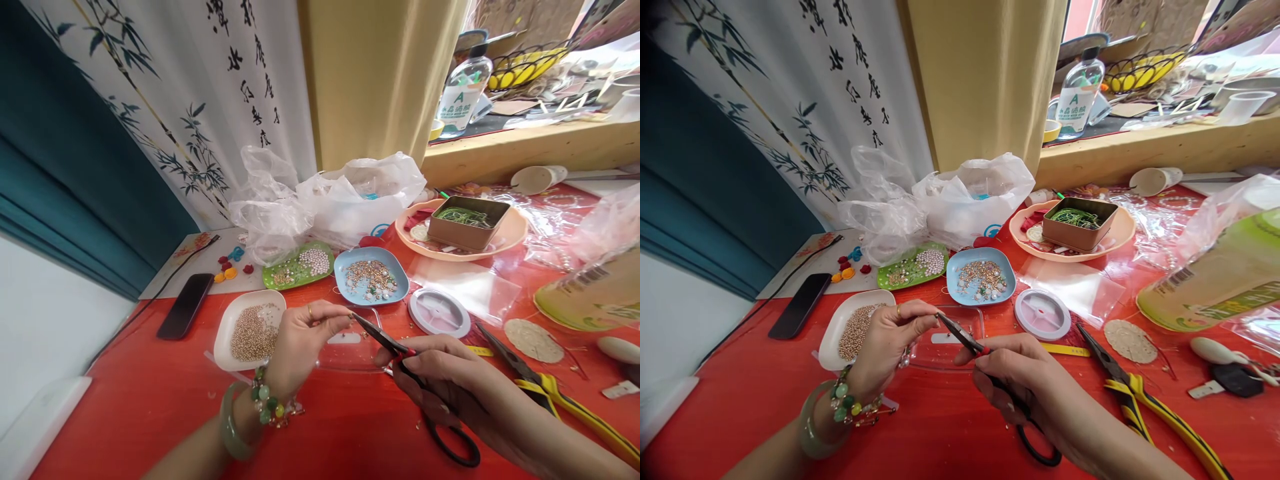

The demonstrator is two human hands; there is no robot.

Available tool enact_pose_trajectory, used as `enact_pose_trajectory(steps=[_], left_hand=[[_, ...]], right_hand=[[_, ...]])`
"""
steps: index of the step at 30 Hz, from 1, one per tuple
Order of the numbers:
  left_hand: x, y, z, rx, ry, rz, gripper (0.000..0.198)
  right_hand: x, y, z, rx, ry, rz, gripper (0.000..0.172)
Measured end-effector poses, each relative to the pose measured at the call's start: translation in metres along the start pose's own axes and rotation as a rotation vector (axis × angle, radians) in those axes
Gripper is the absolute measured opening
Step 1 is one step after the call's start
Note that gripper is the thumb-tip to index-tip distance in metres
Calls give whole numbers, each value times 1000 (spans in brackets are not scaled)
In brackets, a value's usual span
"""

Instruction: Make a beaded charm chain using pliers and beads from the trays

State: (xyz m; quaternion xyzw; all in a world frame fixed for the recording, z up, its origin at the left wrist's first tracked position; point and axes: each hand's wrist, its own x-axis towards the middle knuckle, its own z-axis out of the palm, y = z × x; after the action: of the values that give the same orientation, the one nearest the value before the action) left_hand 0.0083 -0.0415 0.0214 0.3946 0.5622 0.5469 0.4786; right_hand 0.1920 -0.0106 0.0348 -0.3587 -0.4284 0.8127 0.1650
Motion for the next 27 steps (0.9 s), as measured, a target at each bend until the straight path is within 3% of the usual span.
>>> enact_pose_trajectory(steps=[7, 16, 22, 25, 27], left_hand=[[-4, 4, 1, 34, 0, 2, 4], [-12, 10, 1, 44, -25, 38, 6], [-16, 13, 2, 67, -13, 13, 6], [-15, 14, 2, 48, -11, -2, 9], [-14, 14, 1, 88, -13, 60, 6]], right_hand=[[1, 3, -1, -146, 32, -62, 28], [-8, 6, -3, -577, 300, -215, 36], [-10, 0, -1, -847, 171, -489, 27], [-11, 4, -5, -796, 218, -443, 30], [-11, 8, -9, -741, 263, -359, 34]])
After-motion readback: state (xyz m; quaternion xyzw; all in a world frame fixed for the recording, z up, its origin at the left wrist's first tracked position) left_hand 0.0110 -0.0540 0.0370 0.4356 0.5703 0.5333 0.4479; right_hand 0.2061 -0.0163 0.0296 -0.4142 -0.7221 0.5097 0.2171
